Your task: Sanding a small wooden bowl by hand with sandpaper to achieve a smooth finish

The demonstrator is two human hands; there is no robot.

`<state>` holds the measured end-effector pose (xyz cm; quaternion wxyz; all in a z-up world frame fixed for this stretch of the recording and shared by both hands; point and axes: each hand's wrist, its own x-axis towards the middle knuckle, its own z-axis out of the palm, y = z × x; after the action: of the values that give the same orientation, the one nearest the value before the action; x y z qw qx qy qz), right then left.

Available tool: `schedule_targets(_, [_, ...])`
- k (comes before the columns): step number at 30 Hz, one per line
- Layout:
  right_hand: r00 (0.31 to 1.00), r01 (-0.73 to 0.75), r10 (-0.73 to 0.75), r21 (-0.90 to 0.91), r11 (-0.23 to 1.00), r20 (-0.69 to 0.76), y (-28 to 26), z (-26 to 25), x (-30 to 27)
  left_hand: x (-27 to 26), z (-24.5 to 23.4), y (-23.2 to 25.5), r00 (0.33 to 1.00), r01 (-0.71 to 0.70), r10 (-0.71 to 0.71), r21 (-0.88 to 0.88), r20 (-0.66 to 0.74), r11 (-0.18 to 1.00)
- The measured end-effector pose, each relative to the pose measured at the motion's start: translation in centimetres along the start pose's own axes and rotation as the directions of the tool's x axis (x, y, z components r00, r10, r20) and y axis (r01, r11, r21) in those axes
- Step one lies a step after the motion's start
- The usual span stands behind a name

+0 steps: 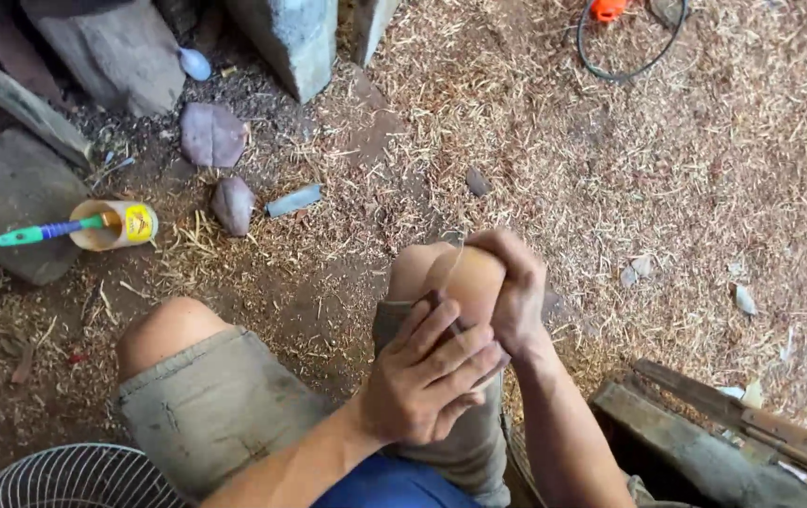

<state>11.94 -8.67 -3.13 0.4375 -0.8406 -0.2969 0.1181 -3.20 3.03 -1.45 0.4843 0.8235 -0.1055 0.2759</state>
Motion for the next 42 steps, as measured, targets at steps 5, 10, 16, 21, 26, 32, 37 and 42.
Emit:
schedule_targets(5, [0.977,0.204,-0.207,-0.065,0.977,-0.042,1.3,1.5,-1.2,3.4,0.8,-5.1,0.976,0.138,-0.163,-0.166,-0.142,0.976])
schedule_targets(10, [0.995,0.104,-0.103,-0.133,0.986,0.014,-0.9,0.5,-0.1,0.9,-1.2,0.8,1.000,0.015,-0.012,0.121,-0.026,0.993])
schedule_targets(16, [0.951,0.298,-0.307,-0.158,0.941,-0.033,0.8,1.6,-0.8,4.1,-1.3,-2.0,0.981,0.172,-0.176,-0.054,-0.079,0.984])
schedule_targets(21, [0.931,-0.361,0.365,0.187,0.914,0.014,0.4,-0.1,-1.5,-4.8,3.4,-0.7,0.982,0.184,-0.181,-0.477,0.052,0.859])
schedule_targets(26, [0.973,-0.163,0.232,0.756,0.634,0.016,4.5,0.3,-3.6,-4.4,3.9,-1.0,0.995,-0.104,0.103,0.081,0.014,0.991])
schedule_targets(32, [0.994,0.086,-0.056,0.346,0.934,-0.094,6.3,-0.6,-2.0,4.7,1.4,-2.9,0.980,0.139,-0.190,-0.462,-0.066,0.876])
schedule_targets(37, [0.980,0.198,-0.194,0.177,0.964,-0.036,2.9,-0.9,-0.2,-0.8,3.4,-0.5,0.970,0.089,-0.123,-0.163,-0.210,0.983])
schedule_targets(42, [0.915,0.399,-0.393,0.048,0.916,-0.094,3.6,0.6,-1.7,4.3,0.7,-4.8,0.955,0.203,-0.289,-0.563,-0.066,0.801])
